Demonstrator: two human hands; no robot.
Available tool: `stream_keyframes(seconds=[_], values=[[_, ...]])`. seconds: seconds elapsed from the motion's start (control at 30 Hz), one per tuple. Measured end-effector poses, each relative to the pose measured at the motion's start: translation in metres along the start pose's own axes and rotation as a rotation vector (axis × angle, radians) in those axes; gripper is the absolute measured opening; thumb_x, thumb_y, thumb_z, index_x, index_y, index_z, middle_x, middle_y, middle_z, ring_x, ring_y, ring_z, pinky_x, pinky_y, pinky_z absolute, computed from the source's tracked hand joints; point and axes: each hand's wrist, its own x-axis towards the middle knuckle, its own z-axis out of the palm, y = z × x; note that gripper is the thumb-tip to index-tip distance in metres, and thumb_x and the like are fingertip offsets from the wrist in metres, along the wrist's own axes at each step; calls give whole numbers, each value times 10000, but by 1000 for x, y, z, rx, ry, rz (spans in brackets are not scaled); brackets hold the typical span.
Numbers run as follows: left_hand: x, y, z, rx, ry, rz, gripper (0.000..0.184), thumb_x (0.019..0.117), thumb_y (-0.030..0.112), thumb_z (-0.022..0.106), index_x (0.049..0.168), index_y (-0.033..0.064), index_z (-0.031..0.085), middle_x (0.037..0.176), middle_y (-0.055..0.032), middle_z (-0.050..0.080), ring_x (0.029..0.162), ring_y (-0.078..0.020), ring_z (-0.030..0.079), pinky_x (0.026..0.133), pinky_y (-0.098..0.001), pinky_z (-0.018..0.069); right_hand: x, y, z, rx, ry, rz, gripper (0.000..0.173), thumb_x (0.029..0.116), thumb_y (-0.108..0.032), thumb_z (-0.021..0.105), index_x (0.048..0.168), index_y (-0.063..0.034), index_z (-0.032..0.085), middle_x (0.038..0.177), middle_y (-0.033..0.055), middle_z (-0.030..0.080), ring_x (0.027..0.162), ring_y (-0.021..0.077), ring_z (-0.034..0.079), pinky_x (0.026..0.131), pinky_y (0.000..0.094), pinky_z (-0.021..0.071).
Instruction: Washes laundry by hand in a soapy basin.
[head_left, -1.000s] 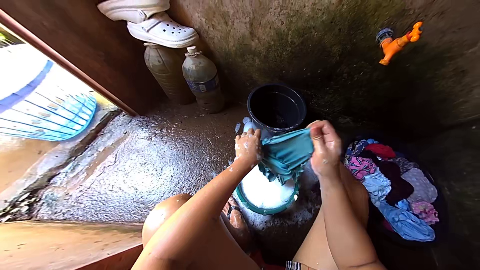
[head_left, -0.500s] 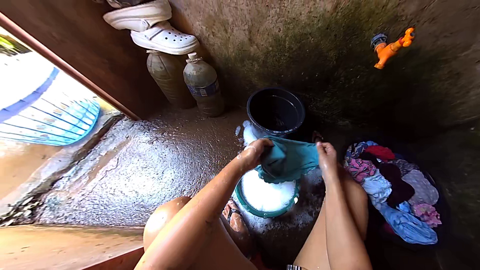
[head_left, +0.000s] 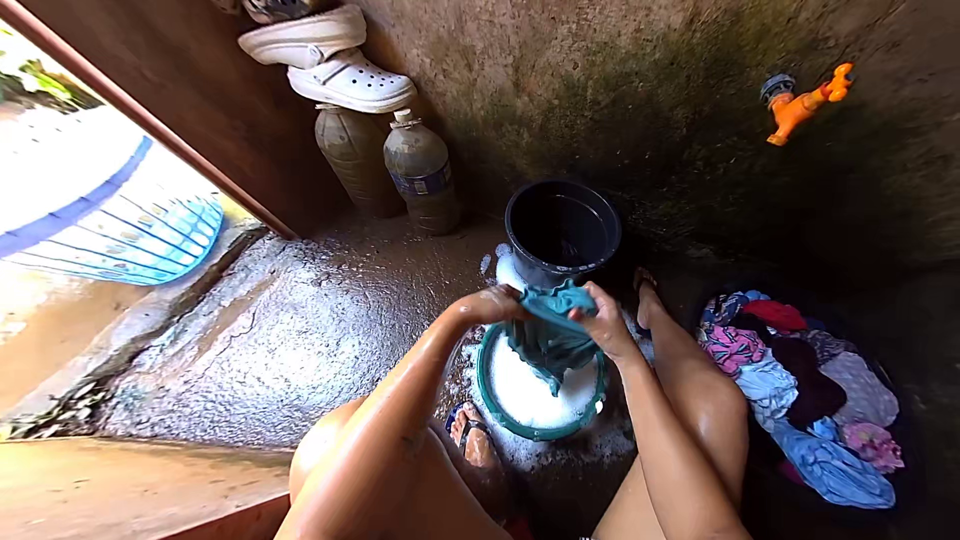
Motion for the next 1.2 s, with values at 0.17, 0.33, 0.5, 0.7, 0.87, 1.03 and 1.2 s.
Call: stream_keyframes(seconds=[0.17,0.33,0.5,0.7,0.87,1.03,1.2], values=[[-8,23,12,-796,304,148,274,1057,284,546,924,83,675,811,21,702,744,-57,669,716,-263,574,7,8,-11,-32,-22,-2,329,789,-150,842,1033,43,735,1112,121,705,1039,140,666,961,323,555],[43,10,81,-972,406,202,425,1131,270,310,1159,-31,609,954,-98,657,872,-100,624,814,-269,534,15,-54,92,211,464,-440,196,924,-248,734,842,-71,721,788,-37,704,764,22,671,732,235,582],[24,40,86,-883,435,218,337,1080,217,472,843,44,639,702,15,591,647,-57,574,635,-268,505,43,-33,62,-171,793,-193,237,939,-137,659,794,49,673,671,60,619,655,95,600,689,300,525],[37,16,85,-829,418,108,339,1108,147,394,1231,-75,619,1089,-137,670,1009,-136,621,951,-321,500,14,-47,103,-175,699,-485,261,880,-163,647,746,59,676,657,93,668,638,70,660,653,223,566],[20,30,70,-527,157,193,276,1044,299,586,1058,34,662,881,-60,662,803,-128,644,781,-329,554,52,-31,32,-160,760,-15,338,983,-243,644,723,-31,601,591,9,517,535,106,501,555,325,455],[30,-4,50,164,29,-157,401,1014,278,605,1172,-89,645,1209,-289,643,1172,-410,612,1010,-617,444,41,-59,-8,146,505,-97,241,976,-301,696,977,-135,522,626,-40,504,469,63,488,465,245,471],[13,20,29,-927,395,160,156,1010,134,543,962,50,665,834,7,668,749,-70,632,718,-269,547,29,-21,-35,-569,-91,116,526,709,-428,915,973,-5,745,1019,145,683,980,276,642,918,527,521]])
